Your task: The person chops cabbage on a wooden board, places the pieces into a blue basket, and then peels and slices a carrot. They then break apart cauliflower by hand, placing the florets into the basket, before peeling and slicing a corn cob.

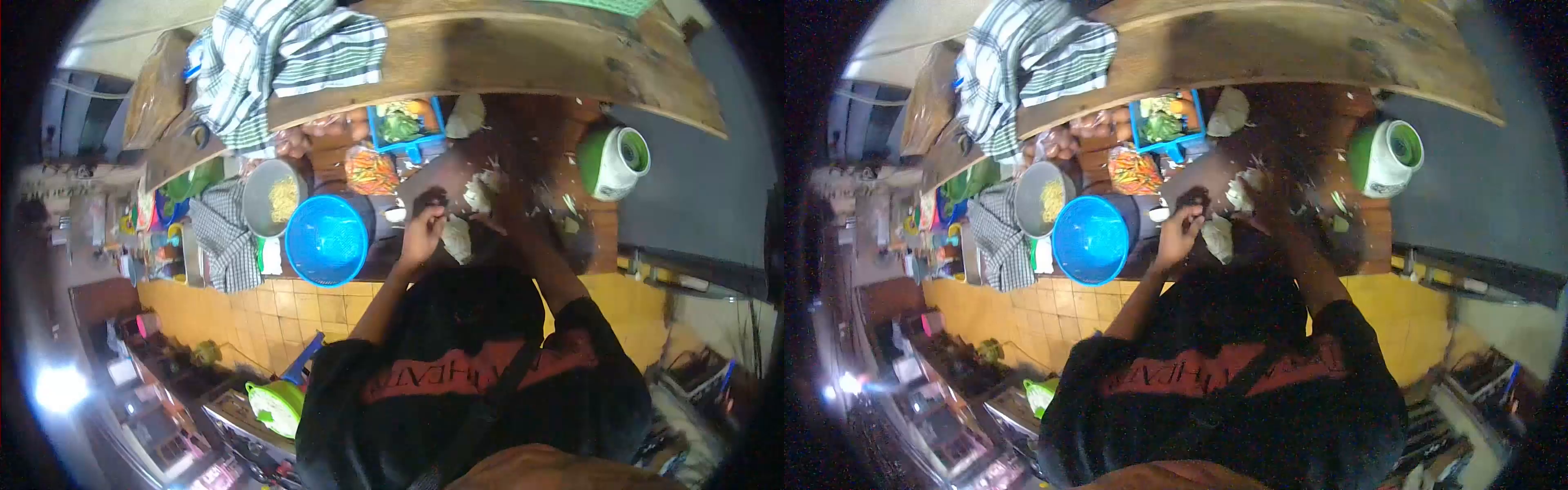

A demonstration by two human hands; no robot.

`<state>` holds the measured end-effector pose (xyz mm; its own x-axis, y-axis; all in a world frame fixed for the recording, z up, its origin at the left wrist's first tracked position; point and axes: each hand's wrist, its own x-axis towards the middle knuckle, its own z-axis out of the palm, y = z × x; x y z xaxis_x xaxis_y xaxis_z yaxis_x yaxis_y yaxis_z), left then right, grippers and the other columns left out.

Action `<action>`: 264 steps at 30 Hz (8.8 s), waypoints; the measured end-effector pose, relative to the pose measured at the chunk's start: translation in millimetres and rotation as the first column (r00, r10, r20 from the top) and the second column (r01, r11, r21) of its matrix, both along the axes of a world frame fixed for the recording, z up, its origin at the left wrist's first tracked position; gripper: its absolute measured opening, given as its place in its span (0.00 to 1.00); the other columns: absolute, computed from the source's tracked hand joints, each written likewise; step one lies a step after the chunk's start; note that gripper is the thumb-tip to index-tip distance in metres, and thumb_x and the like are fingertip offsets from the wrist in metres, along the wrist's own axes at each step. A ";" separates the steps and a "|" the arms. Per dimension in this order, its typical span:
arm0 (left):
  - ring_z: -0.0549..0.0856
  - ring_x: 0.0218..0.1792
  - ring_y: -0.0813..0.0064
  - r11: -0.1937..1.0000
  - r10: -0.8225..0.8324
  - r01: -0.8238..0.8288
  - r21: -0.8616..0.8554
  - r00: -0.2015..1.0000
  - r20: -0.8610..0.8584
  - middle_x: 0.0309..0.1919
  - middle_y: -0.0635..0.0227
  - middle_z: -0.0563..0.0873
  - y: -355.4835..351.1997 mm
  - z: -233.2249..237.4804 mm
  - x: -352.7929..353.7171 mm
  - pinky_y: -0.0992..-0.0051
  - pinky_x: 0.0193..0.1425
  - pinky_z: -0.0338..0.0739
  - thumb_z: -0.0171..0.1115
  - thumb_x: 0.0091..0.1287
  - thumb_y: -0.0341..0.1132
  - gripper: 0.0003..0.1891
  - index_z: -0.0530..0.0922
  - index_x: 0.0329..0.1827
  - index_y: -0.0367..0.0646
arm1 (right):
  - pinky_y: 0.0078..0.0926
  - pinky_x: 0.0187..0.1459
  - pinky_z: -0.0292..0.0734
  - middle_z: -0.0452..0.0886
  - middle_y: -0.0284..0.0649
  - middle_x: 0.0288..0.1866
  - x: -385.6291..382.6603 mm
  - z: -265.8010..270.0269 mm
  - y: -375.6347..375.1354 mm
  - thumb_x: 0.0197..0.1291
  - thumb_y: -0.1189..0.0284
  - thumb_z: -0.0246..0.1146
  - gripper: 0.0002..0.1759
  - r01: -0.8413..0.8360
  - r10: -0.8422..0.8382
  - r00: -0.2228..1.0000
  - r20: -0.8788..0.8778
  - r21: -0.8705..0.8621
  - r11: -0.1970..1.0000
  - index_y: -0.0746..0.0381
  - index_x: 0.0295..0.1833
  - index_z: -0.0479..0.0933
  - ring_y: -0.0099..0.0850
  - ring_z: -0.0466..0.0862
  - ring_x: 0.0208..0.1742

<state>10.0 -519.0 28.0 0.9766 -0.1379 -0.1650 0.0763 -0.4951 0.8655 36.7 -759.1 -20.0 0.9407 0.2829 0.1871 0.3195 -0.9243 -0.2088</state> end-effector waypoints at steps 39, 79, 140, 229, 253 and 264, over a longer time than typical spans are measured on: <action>0.74 0.54 0.61 0.608 0.577 -0.792 0.058 0.491 0.652 0.55 0.53 0.74 186.7 20.8 -94.6 0.65 0.56 0.69 0.61 0.67 0.37 0.21 0.71 0.57 0.32 | 0.42 0.63 0.64 0.74 0.46 0.58 45.2 62.9 211.4 0.55 0.71 0.61 0.22 -0.407 0.467 0.880 0.082 0.636 0.656 0.60 0.58 0.74 0.43 0.73 0.60; 0.83 0.41 0.58 0.806 -0.538 0.246 0.538 0.683 0.494 0.40 0.62 0.83 19.6 -14.6 295.2 0.63 0.46 0.78 0.59 0.64 0.39 0.13 0.78 0.46 0.41 | 0.39 0.49 0.77 0.78 0.48 0.50 6.6 -15.1 -21.3 0.60 0.72 0.60 0.24 0.559 -0.461 0.829 -0.316 0.509 0.655 0.65 0.62 0.68 0.44 0.80 0.48; 0.79 0.25 0.83 0.330 -0.358 -0.374 -0.867 0.800 -0.482 0.27 0.71 0.79 -66.2 57.7 -40.0 0.84 0.25 0.73 0.42 0.71 0.61 0.26 0.73 0.43 0.45 | 0.38 0.35 0.74 0.78 0.46 0.34 -113.9 184.1 -11.1 0.62 0.69 0.57 0.23 -0.018 0.119 0.979 -0.167 0.504 0.863 0.53 0.64 0.71 0.43 0.79 0.34; 0.66 0.15 0.80 0.591 0.122 -0.456 -0.666 0.866 -0.484 0.24 0.64 0.74 -61.5 134.2 -17.5 0.81 0.17 0.58 0.34 0.76 0.48 0.20 0.69 0.43 0.40 | 0.47 0.26 0.69 0.76 0.48 0.21 -61.7 224.6 4.4 0.64 0.64 0.57 0.10 0.088 0.038 0.969 -0.246 0.480 0.873 0.60 0.35 0.71 0.51 0.78 0.25; 0.76 0.34 0.76 0.364 -0.126 -0.324 -0.873 0.912 -0.391 0.39 0.64 0.79 -58.4 123.9 -21.0 0.76 0.37 0.70 0.43 0.76 0.42 0.17 0.70 0.54 0.36 | 0.47 0.26 0.69 0.75 0.51 0.21 -66.6 230.5 0.6 0.65 0.64 0.55 0.12 0.026 0.125 0.957 -0.263 0.504 0.863 0.61 0.33 0.73 0.52 0.77 0.24; 0.80 0.46 0.73 0.444 -0.215 -0.174 -0.879 0.932 -0.293 0.47 0.64 0.79 -57.3 101.1 -16.6 0.71 0.48 0.78 0.51 0.73 0.37 0.17 0.66 0.60 0.39 | 0.47 0.35 0.76 0.80 0.55 0.30 -61.8 180.2 -16.2 0.66 0.65 0.53 0.12 0.256 -0.174 0.960 -0.220 0.430 0.866 0.63 0.44 0.75 0.53 0.81 0.31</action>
<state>-6.5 -576.3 129.1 0.8814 -0.4144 -0.2265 0.4329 0.5172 0.7383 -25.1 -775.3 160.2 0.9969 -0.0066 0.0788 0.0464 -0.7584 -0.6501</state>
